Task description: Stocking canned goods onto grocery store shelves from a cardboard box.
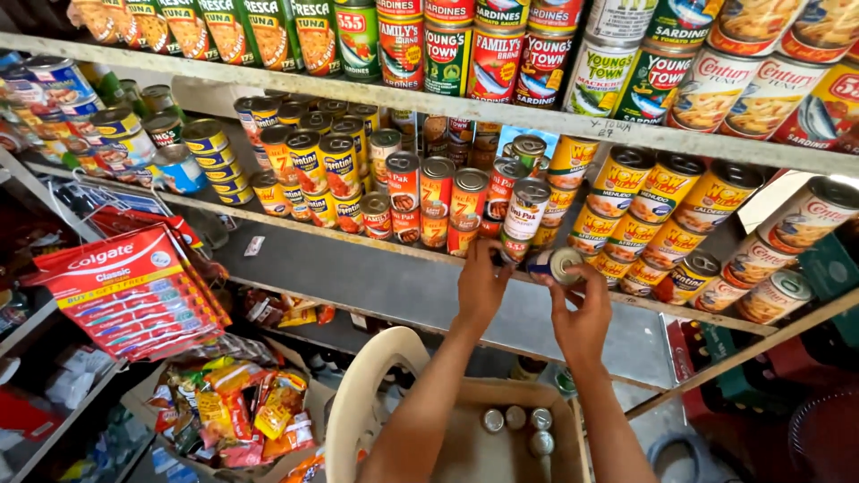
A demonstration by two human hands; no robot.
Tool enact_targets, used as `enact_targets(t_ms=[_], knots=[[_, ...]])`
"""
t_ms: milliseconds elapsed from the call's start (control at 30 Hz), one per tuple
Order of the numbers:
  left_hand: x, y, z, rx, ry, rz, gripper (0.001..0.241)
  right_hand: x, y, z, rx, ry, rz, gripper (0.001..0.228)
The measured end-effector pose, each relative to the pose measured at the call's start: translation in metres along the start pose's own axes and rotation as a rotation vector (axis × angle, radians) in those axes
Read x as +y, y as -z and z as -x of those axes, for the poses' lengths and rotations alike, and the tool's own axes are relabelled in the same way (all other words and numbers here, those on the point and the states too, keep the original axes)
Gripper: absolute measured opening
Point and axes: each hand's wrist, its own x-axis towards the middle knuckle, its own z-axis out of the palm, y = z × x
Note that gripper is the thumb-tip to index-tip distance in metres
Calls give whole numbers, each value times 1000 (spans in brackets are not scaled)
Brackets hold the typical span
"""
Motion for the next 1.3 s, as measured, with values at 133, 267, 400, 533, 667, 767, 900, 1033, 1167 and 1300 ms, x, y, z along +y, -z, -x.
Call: enact_targets(t_ms=[133, 267, 400, 533, 667, 767, 900, 1033, 1167, 1300], knots=[[6, -5, -8, 22, 84, -123, 41, -4, -1, 0, -24, -67, -5, 38], [7, -10, -13, 8, 80, -187, 38, 3, -7, 3, -6, -99, 17, 36], [5, -14, -14, -14, 79, -260, 36, -5, -9, 0, 21, -45, -8, 37], [1, -18, -16, 25, 36, -216, 31, -6, -10, -3, 12, -4, -1, 37], [-3, -23, -19, 29, -13, -210, 24, -8, -12, -5, -1, -47, -5, 36], [-7, -26, -18, 5, -19, -215, 22, -11, -13, -5, 6, -8, 10, 36], [-10, -32, -22, 19, -40, -227, 21, -5, -14, -7, 3, 50, 25, 33], [-10, -33, -25, 32, -74, -234, 22, 2, -16, -10, 20, 54, 97, 30], [-10, -34, -19, 39, -69, -219, 22, 11, -12, -12, 30, 140, 269, 30], [-13, -35, -15, 26, -133, -225, 26, 20, -11, -21, -36, 243, 600, 30]])
